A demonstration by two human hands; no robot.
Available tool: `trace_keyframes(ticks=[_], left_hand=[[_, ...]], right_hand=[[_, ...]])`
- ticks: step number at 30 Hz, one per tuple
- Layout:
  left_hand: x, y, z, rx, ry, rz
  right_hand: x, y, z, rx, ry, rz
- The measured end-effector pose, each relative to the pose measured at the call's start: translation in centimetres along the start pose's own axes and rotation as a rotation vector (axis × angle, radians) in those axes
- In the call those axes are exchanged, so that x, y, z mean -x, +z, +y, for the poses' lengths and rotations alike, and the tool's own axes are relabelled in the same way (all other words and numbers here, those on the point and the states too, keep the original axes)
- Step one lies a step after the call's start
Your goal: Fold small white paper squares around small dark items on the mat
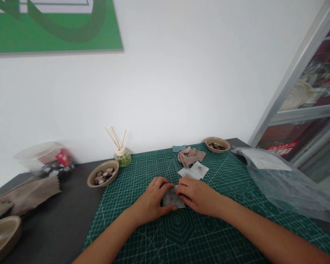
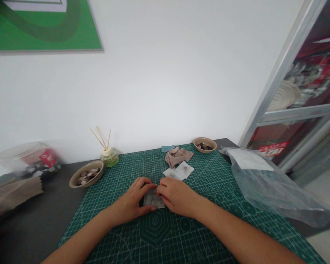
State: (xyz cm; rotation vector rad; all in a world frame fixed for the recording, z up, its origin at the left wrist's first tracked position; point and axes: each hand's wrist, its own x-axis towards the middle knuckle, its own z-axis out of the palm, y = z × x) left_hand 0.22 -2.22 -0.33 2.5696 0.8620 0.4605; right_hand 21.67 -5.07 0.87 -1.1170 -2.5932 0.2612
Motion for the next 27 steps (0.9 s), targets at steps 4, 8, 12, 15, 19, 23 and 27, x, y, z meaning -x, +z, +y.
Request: trace_keyframes(ticks=[4,8,12,15,19,23,27], left_hand=[[0.02,0.02,-0.06,-0.003,-0.003,0.001],[0.05,0.11,-0.13,-0.006,-0.001,0.008],[0.08,0.11,-0.1,0.003,0.003,0.003],[0.11,0.14,-0.11,0.009,-0.001,0.0],[0.09,0.16,-0.15,0.02,0.0,0.005],[0.01,0.01,-0.04,0.024,-0.009,-0.006],[0.01,-0.02,0.02,0.022,-0.011,-0.011]], right_hand=[[0.04,-0.14,-0.03,0.046,0.034,0.009],[-0.02,-0.13,0.04,0.036,0.021,0.012],[-0.13,-0.14,0.06,0.009,-0.031,0.004],[-0.12,-0.16,0.0,0.017,-0.026,0.009],[-0.02,-0.03,0.02,0.007,0.017,0.021],[0.02,0.14,0.11,-0.061,0.019,0.021],[0.04,0.06,0.02,-0.058,0.019,-0.003]])
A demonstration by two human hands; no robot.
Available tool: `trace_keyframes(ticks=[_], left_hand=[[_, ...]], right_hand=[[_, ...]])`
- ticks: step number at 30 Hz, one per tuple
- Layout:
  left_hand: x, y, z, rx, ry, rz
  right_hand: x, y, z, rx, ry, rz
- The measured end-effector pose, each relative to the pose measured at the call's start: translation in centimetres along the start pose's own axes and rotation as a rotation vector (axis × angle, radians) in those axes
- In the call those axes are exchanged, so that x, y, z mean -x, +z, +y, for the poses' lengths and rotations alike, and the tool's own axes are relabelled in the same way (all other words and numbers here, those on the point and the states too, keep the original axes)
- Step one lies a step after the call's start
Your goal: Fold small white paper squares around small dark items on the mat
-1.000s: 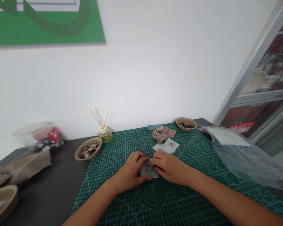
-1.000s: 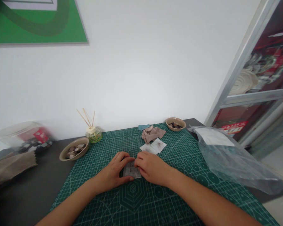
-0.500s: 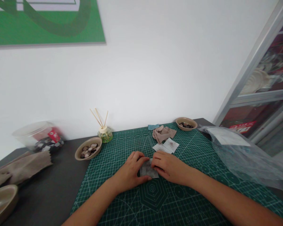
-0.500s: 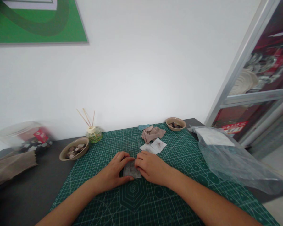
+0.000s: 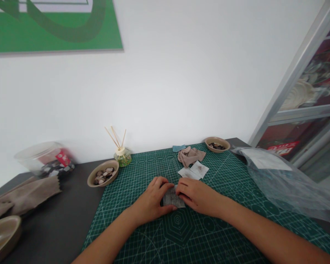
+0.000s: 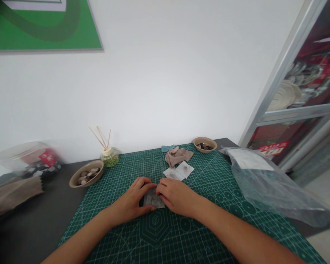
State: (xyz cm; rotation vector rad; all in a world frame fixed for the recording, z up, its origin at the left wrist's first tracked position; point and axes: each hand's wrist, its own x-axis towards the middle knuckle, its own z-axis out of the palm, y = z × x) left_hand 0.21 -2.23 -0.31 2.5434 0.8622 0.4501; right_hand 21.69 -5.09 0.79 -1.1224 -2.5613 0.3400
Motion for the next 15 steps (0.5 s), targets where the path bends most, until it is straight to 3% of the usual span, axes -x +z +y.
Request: trace_keyframes(ticks=[15], left_hand=[[0.04,0.15,-0.16,-0.007,0.005,0.016]], right_hand=[[-0.05,-0.25,-0.09,0.065,-0.008,0.05]])
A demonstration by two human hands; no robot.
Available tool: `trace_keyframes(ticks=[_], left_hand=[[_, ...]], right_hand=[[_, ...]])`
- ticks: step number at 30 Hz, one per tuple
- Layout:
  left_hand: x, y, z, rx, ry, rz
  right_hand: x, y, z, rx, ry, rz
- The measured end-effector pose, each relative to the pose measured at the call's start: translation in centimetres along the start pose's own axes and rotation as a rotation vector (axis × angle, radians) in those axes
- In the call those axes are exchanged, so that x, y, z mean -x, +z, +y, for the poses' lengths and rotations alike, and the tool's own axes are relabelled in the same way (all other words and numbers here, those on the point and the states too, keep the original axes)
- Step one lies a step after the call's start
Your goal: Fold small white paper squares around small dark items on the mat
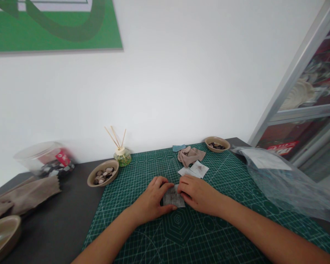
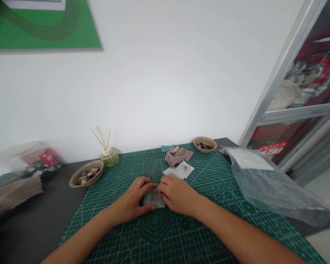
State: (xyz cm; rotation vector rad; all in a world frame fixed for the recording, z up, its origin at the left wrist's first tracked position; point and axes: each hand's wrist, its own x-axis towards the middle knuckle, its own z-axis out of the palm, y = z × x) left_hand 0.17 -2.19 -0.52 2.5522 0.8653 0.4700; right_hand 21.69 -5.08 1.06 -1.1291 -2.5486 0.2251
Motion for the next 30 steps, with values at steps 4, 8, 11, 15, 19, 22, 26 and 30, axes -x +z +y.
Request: trace_keyframes(ticks=[4,8,11,15,19,22,26,30], left_hand=[[-0.01,-0.08,0.11,0.0,-0.008,-0.006],[0.0,-0.07,0.08,-0.002,-0.004,-0.007],[0.04,0.02,-0.05,-0.006,0.003,-0.003],[0.05,0.04,-0.1,-0.002,0.004,-0.004],[0.02,-0.01,-0.02,-0.002,0.004,-0.013],[0.01,-0.02,0.01,-0.002,0.004,-0.009],[-0.01,-0.02,0.01,-0.008,0.003,-0.004],[-0.02,-0.02,0.0,-0.019,0.003,-0.01]], right_hand=[[-0.07,0.03,0.02,-0.007,0.002,0.003],[-0.1,0.09,0.0,-0.016,-0.018,-0.019],[-0.07,0.09,-0.02,-0.005,0.005,-0.01],[-0.03,0.13,0.03,-0.015,0.013,-0.001],[-0.03,0.18,0.11,-0.046,-0.029,-0.024],[-0.01,0.14,0.18,-0.033,-0.021,-0.029],[-0.04,0.09,0.18,-0.037,0.002,-0.009],[-0.1,0.12,0.01,-0.069,-0.037,-0.012]])
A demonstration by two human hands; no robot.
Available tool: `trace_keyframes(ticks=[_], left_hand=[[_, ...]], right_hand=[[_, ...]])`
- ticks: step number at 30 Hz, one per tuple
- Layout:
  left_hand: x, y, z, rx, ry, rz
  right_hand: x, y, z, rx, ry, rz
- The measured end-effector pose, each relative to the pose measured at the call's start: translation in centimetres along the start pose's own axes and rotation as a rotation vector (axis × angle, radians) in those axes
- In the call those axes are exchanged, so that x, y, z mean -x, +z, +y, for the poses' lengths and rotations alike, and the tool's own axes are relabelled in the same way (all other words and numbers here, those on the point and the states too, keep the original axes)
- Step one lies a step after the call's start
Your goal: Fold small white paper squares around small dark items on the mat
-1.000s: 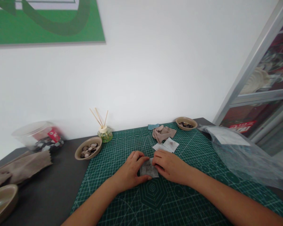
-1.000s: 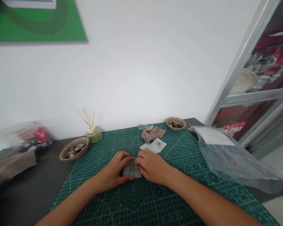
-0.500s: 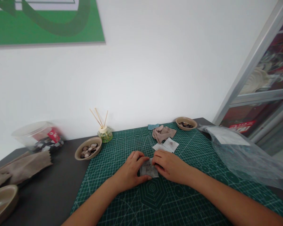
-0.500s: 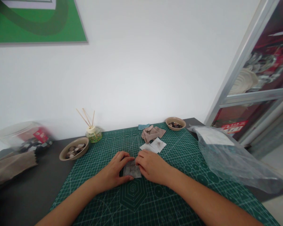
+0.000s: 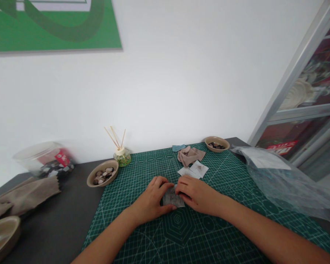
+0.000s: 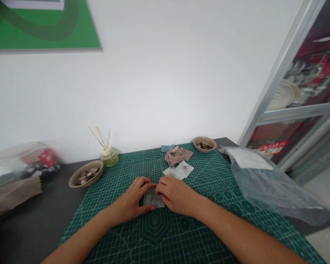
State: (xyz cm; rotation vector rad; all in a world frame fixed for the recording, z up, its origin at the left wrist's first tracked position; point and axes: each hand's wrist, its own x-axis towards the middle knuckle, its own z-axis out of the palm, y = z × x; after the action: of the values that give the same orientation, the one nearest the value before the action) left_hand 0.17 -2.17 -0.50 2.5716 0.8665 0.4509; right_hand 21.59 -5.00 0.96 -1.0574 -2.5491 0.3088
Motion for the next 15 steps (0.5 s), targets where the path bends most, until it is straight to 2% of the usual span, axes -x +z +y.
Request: trace_keyframes(ticks=[6,15], left_hand=[[0.03,-0.04,0.03,0.004,-0.004,-0.007],[-0.03,-0.03,0.03,0.002,0.002,0.002]], right_hand=[[0.1,0.02,0.09,0.015,0.057,0.009],[-0.03,0.07,-0.04,-0.029,0.04,-0.006]])
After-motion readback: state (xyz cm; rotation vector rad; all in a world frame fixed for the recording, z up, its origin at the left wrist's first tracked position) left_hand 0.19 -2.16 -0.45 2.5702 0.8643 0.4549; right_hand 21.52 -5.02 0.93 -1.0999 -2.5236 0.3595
